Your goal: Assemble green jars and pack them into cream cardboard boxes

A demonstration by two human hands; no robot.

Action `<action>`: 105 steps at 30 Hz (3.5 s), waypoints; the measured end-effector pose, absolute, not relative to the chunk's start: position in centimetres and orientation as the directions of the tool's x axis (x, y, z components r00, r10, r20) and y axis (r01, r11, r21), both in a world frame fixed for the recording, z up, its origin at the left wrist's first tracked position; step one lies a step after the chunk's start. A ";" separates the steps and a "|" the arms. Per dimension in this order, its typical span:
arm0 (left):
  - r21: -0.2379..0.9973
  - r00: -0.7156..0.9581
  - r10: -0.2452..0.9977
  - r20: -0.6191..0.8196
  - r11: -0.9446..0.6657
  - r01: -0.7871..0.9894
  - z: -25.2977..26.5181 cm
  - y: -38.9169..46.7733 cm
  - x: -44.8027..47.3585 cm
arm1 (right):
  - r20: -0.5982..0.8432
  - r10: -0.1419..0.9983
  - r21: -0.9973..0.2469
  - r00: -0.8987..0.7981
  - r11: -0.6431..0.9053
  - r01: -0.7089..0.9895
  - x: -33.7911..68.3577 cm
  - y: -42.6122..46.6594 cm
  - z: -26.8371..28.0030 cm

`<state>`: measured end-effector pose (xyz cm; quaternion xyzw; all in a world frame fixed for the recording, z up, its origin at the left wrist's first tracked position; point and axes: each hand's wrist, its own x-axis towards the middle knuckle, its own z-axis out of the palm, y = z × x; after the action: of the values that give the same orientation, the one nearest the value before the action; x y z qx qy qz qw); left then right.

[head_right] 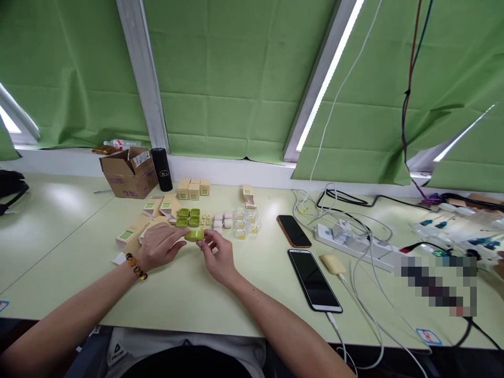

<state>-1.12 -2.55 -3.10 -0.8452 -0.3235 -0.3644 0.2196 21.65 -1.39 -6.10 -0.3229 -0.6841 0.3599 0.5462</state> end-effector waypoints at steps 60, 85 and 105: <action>0.819 0.249 0.921 0.299 -0.114 -0.563 -3.7 -0.7 0.1 | 0.457 0.651 -0.040 -0.606 0.696 0.717 21.4 0.3 -7.1; 0.843 0.301 0.898 0.321 -0.126 -0.523 -3.6 -0.9 -0.2 | 0.904 0.297 -0.206 -0.306 0.933 0.295 22.4 -1.0 -6.2; 0.944 0.490 0.833 0.258 -0.108 -0.312 -3.8 -1.7 1.1 | 0.915 0.315 -0.215 -0.252 0.910 0.354 22.4 -1.8 -5.1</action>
<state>1.08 -1.72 -3.80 -0.5898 -0.2207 -0.4542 -0.6302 22.41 -1.82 -5.10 -0.2113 -0.7911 -0.0172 0.5737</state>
